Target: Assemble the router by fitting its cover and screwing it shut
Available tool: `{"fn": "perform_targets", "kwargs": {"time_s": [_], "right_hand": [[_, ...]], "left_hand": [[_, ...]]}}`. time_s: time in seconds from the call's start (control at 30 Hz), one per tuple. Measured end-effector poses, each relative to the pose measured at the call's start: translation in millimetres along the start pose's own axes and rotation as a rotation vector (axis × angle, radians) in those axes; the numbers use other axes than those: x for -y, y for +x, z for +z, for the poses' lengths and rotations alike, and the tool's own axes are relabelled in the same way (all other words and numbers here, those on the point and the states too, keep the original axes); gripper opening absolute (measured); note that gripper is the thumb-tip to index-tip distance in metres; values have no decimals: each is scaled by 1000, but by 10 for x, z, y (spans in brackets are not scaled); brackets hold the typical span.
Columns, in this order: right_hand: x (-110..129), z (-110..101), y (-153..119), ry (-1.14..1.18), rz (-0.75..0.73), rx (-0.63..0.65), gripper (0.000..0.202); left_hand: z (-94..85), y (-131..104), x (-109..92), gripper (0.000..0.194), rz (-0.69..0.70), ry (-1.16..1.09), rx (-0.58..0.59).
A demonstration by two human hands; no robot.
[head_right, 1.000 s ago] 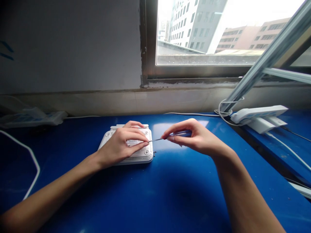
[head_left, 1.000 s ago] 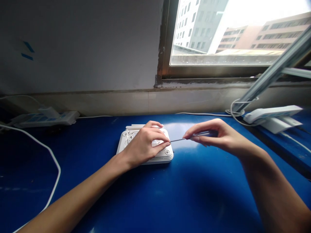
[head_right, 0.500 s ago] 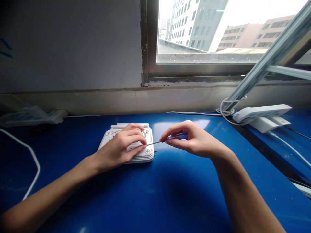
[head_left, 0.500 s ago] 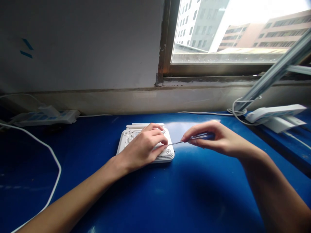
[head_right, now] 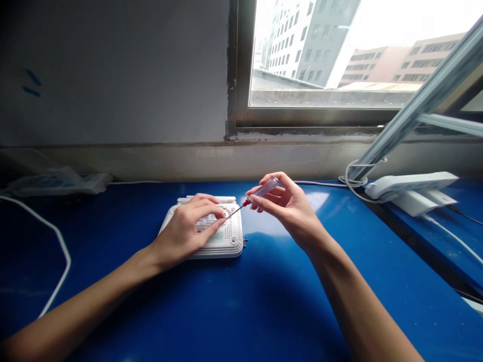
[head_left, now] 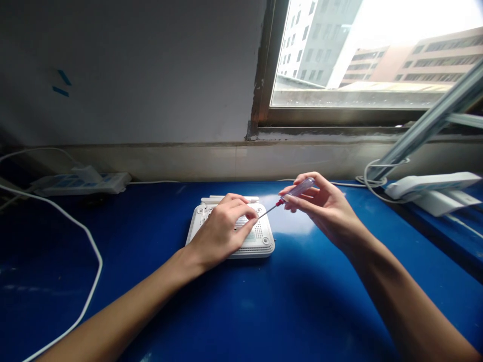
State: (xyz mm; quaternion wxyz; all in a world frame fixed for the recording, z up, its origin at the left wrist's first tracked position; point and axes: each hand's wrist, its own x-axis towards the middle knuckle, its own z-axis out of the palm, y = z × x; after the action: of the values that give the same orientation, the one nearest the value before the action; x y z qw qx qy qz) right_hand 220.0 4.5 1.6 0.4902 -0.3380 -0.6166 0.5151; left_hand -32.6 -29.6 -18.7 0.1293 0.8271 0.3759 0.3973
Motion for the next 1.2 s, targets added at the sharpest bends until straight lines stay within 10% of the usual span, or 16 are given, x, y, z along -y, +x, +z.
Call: {"fn": "perform_targets", "kwargs": {"time_s": [0.3,0.63,1.2], "right_hand": [[-108,193,13,194,117,-19,40],[-103,196,80,9,-81,-152,53],[-170,264,125,-310,-130,-86,49]], "left_hand": [[-13,-9,3,4,-151,-24,-82],[-231,-40,124,23,-159,81,-46],[-481,-384,251,52,-156,283,250]]}}
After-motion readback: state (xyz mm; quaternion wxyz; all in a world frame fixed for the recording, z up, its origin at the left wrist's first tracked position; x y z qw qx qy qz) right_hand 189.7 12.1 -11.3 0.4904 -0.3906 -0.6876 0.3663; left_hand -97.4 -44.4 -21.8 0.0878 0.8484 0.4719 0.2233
